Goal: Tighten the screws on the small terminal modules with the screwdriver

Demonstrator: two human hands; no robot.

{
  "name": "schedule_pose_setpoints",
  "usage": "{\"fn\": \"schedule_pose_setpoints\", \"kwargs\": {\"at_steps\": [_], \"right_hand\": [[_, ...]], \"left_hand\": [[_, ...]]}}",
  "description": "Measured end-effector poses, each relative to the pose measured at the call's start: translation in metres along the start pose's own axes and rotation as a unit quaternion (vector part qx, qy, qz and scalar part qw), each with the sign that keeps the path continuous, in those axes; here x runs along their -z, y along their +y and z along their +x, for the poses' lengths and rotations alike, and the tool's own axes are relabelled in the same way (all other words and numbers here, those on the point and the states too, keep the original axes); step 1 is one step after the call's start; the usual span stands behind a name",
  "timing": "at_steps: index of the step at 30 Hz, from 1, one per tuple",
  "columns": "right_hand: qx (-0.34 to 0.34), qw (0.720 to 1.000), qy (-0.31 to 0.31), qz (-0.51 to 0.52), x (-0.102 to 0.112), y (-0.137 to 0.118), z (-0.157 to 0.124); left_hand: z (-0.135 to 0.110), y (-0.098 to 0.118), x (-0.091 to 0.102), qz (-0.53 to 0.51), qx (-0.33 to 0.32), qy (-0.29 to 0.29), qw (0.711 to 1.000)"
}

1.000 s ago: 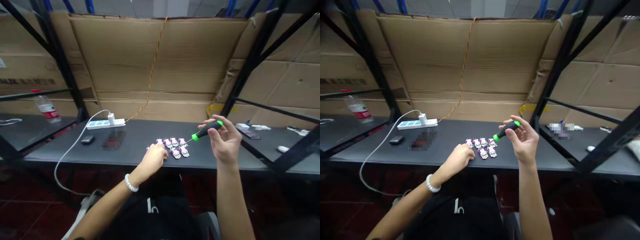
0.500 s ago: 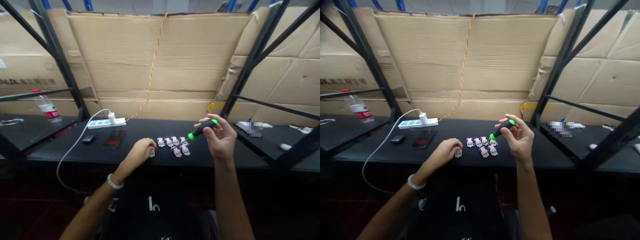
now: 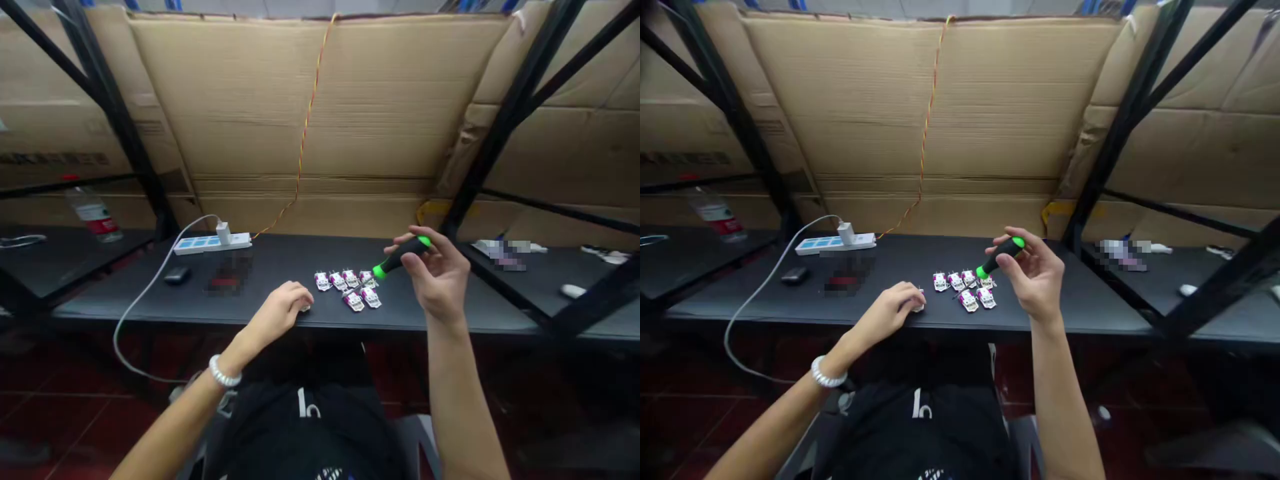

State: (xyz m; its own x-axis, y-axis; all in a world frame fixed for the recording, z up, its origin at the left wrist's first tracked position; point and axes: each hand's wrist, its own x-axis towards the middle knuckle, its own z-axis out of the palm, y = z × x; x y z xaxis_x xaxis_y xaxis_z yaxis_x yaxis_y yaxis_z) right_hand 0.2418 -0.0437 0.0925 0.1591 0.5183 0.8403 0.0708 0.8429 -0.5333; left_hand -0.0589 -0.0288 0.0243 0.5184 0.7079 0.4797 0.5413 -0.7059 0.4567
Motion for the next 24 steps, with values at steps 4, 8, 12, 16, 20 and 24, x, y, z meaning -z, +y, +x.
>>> {"fn": "schedule_pose_setpoints", "kwargs": {"at_steps": [4,8,12,16,20,24], "right_hand": [[-0.007,1.0,-0.002,0.005,-0.002,-0.001,0.0],[0.0,1.0,-0.009,0.013,-0.003,-0.001,0.0],[-0.007,1.0,-0.01,0.013,-0.004,0.0,0.0],[-0.006,1.0,-0.016,0.015,-0.005,0.002,-0.002],[-0.004,0.999,-0.026,0.028,-0.007,0.002,-0.002],[0.001,0.999,-0.031,0.033,-0.01,0.001,-0.003]], "left_hand": [[-0.003,-0.006,-0.004,0.008,0.0,0.007,1.0],[-0.004,-0.011,-0.006,0.012,-0.003,0.013,1.0],[-0.004,-0.011,-0.007,0.014,-0.002,0.018,1.0],[-0.004,-0.005,-0.006,0.023,0.016,0.025,0.999],[-0.004,0.001,-0.006,0.028,0.031,0.026,0.999],[-0.006,0.005,-0.008,0.023,0.026,0.029,0.999]]}}
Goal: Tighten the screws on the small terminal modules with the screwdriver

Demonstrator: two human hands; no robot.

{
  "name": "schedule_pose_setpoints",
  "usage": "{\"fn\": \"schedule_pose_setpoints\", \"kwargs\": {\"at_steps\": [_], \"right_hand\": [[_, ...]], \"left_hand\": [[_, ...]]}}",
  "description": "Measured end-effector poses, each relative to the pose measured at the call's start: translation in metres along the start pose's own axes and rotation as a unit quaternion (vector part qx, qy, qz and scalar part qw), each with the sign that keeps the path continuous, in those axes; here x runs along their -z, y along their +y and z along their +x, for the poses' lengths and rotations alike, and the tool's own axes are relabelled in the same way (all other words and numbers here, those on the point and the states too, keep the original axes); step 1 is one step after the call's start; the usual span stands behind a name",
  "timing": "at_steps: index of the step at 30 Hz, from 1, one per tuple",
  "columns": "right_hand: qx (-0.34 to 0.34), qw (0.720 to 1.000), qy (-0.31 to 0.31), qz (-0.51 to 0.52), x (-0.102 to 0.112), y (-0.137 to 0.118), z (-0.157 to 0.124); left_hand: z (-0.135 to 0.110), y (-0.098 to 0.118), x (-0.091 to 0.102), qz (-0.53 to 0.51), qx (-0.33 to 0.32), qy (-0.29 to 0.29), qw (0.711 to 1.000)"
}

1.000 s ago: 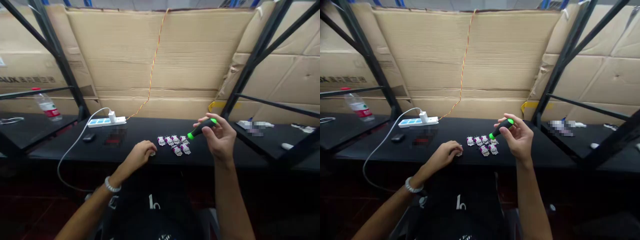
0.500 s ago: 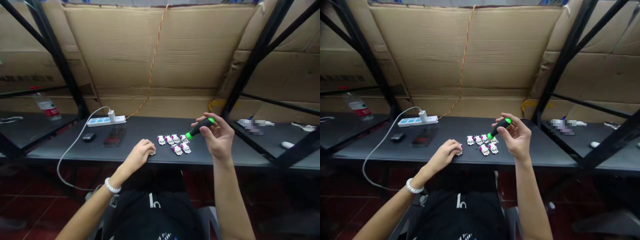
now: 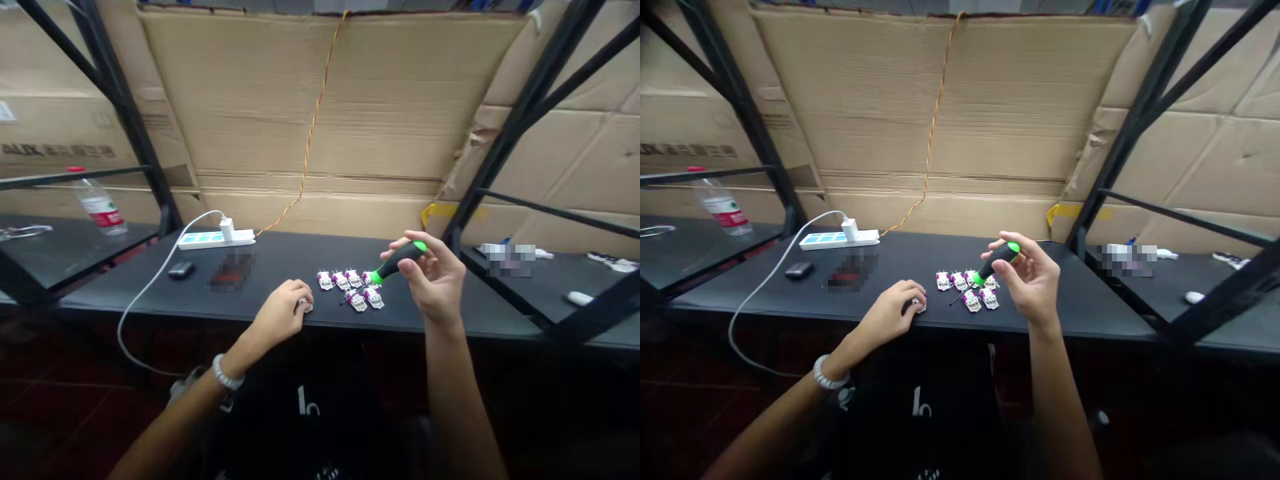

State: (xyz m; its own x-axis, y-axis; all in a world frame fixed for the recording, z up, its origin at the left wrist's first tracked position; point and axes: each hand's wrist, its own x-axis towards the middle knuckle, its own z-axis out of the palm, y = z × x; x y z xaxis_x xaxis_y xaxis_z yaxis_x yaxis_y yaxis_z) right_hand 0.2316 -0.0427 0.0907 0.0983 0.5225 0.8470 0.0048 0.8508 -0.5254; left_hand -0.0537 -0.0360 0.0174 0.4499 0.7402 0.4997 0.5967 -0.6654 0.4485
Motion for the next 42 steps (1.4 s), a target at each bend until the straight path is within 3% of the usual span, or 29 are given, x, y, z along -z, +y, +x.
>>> {"fn": "schedule_pose_setpoints", "kwargs": {"at_steps": [8,20,42], "right_hand": [[-0.023,0.999,-0.015,0.016,-0.016,0.0,-0.004],[-0.038,0.998,-0.025,0.031,-0.049,0.014,-0.017],[-0.048,0.998,-0.023,0.023,-0.061,0.016,-0.024]], "left_hand": [[-0.006,-0.003,-0.007,-0.026,-0.002,0.04,0.999],[-0.01,-0.009,-0.011,-0.082,0.017,0.028,0.996],[-0.009,-0.009,-0.014,-0.074,0.032,0.029,0.996]]}}
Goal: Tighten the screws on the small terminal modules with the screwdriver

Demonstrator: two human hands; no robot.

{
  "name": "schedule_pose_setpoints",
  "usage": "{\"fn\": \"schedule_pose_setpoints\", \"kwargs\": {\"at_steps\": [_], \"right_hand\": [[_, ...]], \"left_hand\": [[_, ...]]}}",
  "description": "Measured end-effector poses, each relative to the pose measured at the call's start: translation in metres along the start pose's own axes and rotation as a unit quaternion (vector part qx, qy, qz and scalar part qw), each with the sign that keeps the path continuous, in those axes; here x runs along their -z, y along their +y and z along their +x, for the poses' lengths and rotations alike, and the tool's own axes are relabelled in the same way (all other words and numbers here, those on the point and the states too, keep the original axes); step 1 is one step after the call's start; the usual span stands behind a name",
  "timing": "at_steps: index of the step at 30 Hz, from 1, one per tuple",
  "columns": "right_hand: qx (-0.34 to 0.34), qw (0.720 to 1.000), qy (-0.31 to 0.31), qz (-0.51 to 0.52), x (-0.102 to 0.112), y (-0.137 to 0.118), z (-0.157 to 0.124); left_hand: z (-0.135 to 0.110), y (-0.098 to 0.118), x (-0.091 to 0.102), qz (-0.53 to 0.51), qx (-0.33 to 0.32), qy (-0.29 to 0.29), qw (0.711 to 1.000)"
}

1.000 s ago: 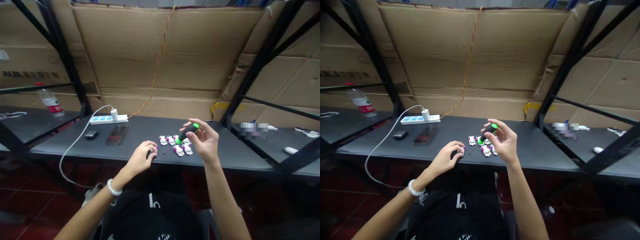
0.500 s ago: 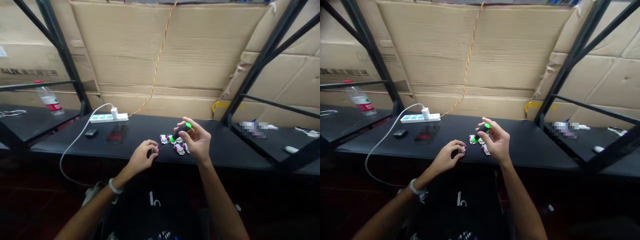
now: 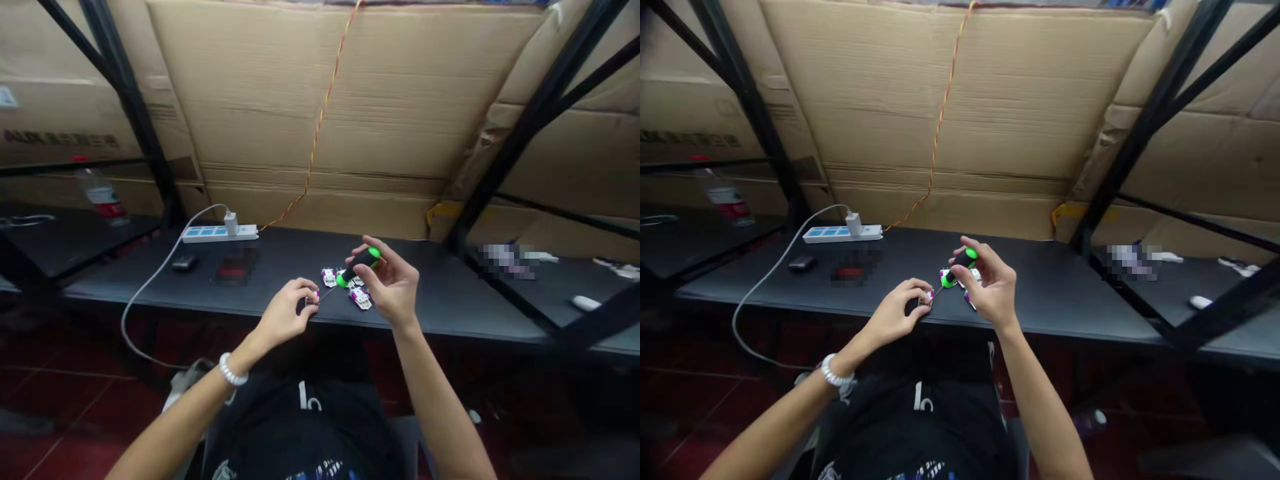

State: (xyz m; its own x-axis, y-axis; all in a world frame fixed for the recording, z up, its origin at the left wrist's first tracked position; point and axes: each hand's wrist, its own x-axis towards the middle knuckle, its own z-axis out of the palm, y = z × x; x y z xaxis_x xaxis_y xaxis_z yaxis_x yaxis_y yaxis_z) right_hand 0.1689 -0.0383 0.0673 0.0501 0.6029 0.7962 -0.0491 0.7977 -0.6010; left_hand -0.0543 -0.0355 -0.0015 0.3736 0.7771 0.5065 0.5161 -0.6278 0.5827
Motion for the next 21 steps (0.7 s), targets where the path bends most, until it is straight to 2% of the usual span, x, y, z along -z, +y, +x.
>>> {"fn": "schedule_pose_setpoints", "kwargs": {"at_steps": [7,14,21], "right_hand": [[-0.018,0.999,-0.003,-0.037,-0.008,-0.002,0.007],[0.019,0.994,-0.051,-0.096,-0.019,-0.002,0.021],[-0.009,0.994,-0.093,-0.059,-0.019,0.004,0.023]], "left_hand": [[-0.001,0.003,-0.001,-0.007,0.005,0.001,1.0],[0.0,0.002,-0.002,-0.004,0.003,0.011,1.0],[0.0,0.003,-0.002,-0.005,0.001,0.015,1.0]]}}
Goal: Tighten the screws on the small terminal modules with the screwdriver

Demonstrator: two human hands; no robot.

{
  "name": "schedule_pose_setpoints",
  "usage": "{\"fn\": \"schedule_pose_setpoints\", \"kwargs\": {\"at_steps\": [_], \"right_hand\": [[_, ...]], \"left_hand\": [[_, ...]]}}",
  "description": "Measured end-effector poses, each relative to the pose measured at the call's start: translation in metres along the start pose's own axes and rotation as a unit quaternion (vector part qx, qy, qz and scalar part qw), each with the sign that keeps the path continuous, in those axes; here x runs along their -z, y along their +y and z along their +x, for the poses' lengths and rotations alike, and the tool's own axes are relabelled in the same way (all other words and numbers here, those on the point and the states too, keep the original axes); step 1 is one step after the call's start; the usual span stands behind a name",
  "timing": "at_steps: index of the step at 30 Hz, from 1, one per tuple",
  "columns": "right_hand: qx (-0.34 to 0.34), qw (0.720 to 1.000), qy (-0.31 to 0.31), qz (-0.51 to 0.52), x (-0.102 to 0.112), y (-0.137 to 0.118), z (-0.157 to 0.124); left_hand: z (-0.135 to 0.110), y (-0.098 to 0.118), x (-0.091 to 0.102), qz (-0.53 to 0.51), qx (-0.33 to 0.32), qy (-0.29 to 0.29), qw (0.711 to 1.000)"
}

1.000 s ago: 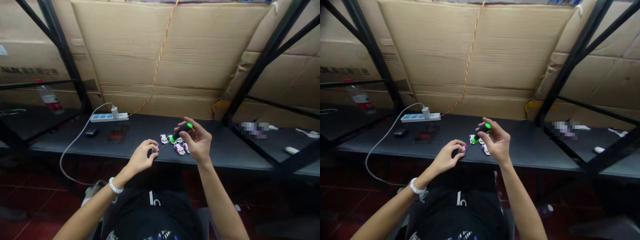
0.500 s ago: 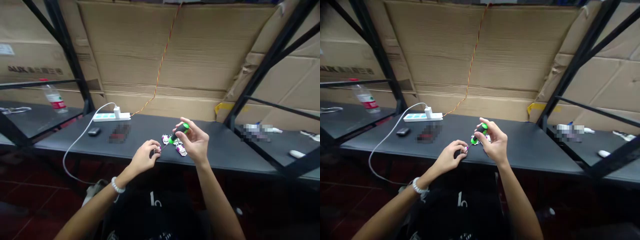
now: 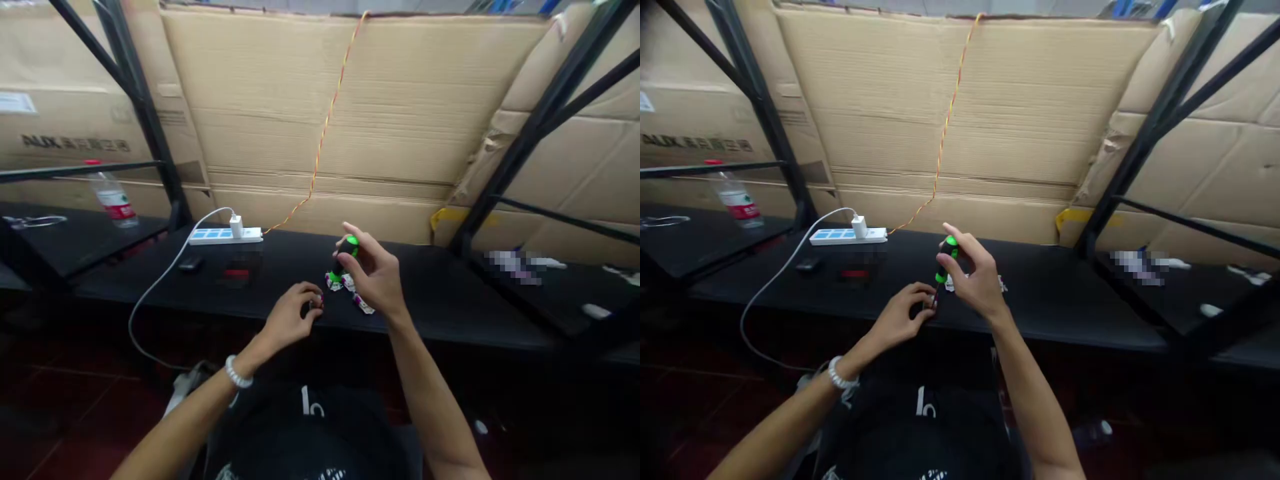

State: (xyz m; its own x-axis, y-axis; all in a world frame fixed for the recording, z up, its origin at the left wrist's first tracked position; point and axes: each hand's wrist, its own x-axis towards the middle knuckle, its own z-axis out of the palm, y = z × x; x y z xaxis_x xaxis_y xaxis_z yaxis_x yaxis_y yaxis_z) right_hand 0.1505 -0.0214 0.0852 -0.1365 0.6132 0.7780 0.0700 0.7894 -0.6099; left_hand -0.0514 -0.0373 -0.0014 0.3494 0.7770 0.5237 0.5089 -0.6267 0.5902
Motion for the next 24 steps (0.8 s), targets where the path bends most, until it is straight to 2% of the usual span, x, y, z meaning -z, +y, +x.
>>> {"fn": "schedule_pose_setpoints", "kwargs": {"at_steps": [7,12,15,20,22,24], "right_hand": [[-0.012,0.999,-0.034,0.028,0.001,-0.002,0.002],[0.003,0.999,-0.031,0.032,-0.001,-0.004,0.003],[0.015,1.0,-0.022,-0.001,-0.002,-0.005,0.007],[0.072,0.993,-0.001,-0.095,-0.008,-0.01,0.012],[0.078,0.992,-0.007,-0.095,-0.01,-0.011,0.011],[0.061,0.996,-0.031,-0.05,-0.011,-0.01,0.008]], "left_hand": [[0.0,0.001,0.0,-0.007,0.002,-0.003,1.0],[0.0,0.001,0.0,-0.006,-0.006,0.001,1.0],[-0.001,0.0,-0.001,-0.001,-0.009,-0.001,1.0],[-0.001,0.0,-0.001,0.006,-0.009,0.003,1.0],[-0.001,0.001,-0.002,0.009,-0.009,0.003,1.0],[-0.001,0.002,-0.002,0.015,-0.01,0.0,1.0]]}}
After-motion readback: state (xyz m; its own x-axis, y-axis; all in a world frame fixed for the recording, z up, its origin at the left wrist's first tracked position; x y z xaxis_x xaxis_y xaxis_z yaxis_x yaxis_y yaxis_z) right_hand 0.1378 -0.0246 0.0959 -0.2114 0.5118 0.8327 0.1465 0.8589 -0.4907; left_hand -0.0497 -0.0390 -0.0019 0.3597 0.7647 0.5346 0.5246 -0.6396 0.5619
